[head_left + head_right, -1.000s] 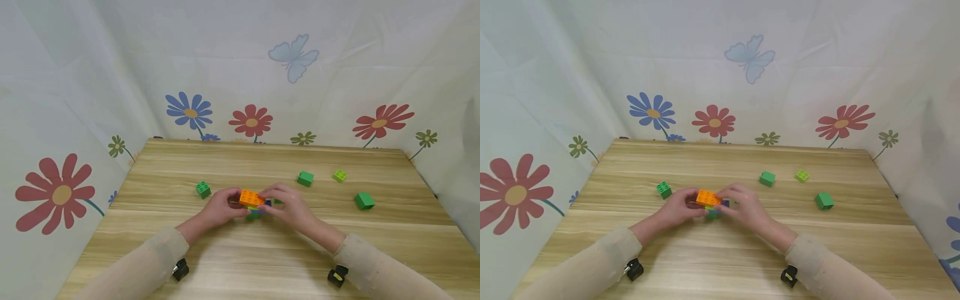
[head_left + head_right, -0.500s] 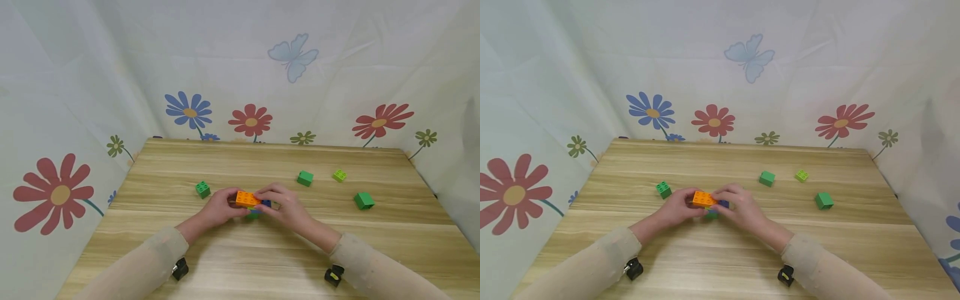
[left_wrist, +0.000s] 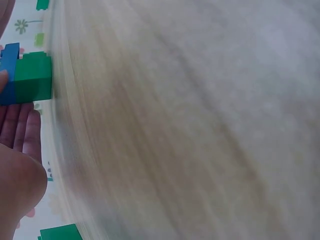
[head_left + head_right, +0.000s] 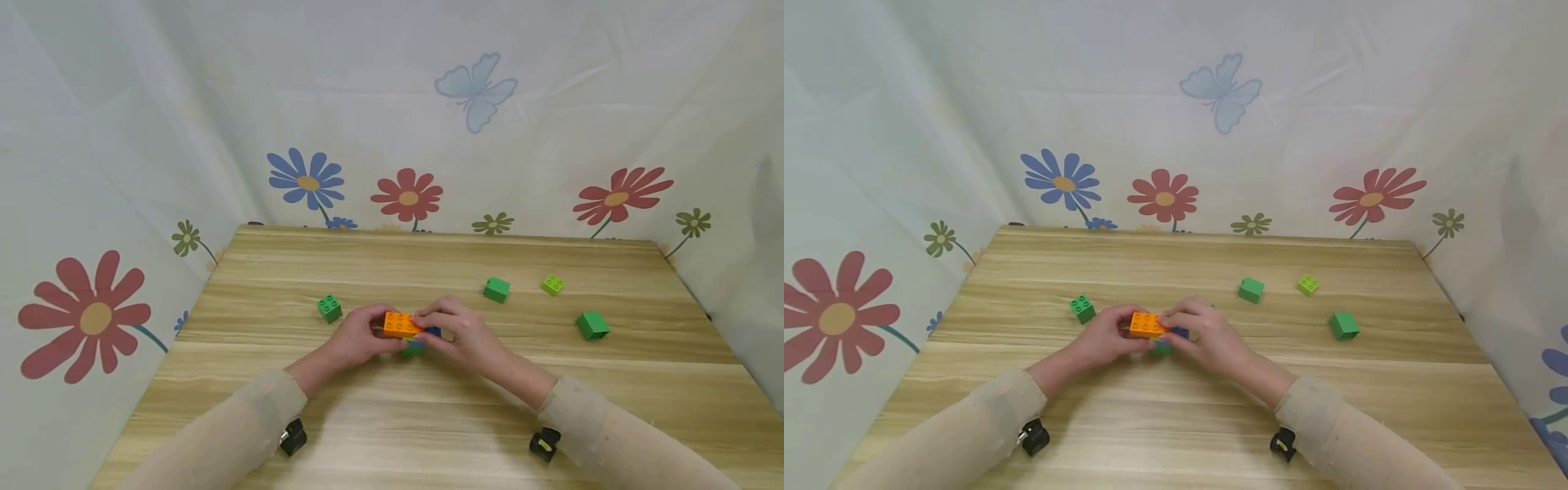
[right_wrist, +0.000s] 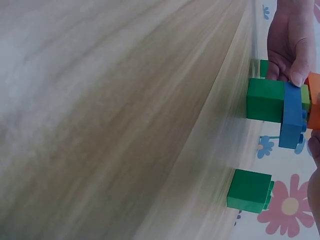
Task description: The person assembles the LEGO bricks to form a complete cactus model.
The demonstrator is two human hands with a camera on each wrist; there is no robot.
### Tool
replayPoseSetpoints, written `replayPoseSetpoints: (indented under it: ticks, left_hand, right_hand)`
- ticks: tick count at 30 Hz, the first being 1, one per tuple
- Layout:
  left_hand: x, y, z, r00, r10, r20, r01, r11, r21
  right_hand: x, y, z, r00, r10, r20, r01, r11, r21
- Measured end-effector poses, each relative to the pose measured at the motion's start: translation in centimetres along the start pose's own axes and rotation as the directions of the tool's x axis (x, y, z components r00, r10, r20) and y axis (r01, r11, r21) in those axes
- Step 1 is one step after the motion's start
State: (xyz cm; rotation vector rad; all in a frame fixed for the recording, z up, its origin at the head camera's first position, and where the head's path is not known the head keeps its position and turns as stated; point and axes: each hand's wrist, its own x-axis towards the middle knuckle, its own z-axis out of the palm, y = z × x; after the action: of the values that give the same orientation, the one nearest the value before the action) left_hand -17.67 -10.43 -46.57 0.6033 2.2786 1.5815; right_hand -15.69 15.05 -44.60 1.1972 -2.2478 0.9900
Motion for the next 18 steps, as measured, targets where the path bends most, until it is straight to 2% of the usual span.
replayPoseSetpoints:
  ticks: [4,7,14,18]
  left_hand:
    - [0.1,0.0,-0.1,1.000,-0.011,0.003,0.011,1.000,0.008]
    - [0.2,0.0,-0.1,1.000,-0.008,0.005,0.008,1.000,0.020]
    - [0.1,0.3,-0.1,1.000,-0.024,0.008,0.024,0.999,0.033]
    - [0.2,0.2,-0.2,1.000,-0.022,0.011,0.022,0.999,0.029]
  right_hand:
    - [0.1,0.2,-0.1,0.998,-0.058,0.006,0.058,0.998,-0.029]
    - [0.2,0.2,-0.4,0.997,-0.071,0.026,0.072,0.997,-0.032]
    - [0.5,-0.1,-1.2,0.995,-0.020,0.101,0.017,1.000,0.024]
    - [0.6,-0.1,-1.5,0.991,-0.016,0.134,0.012,0.999,0.031]
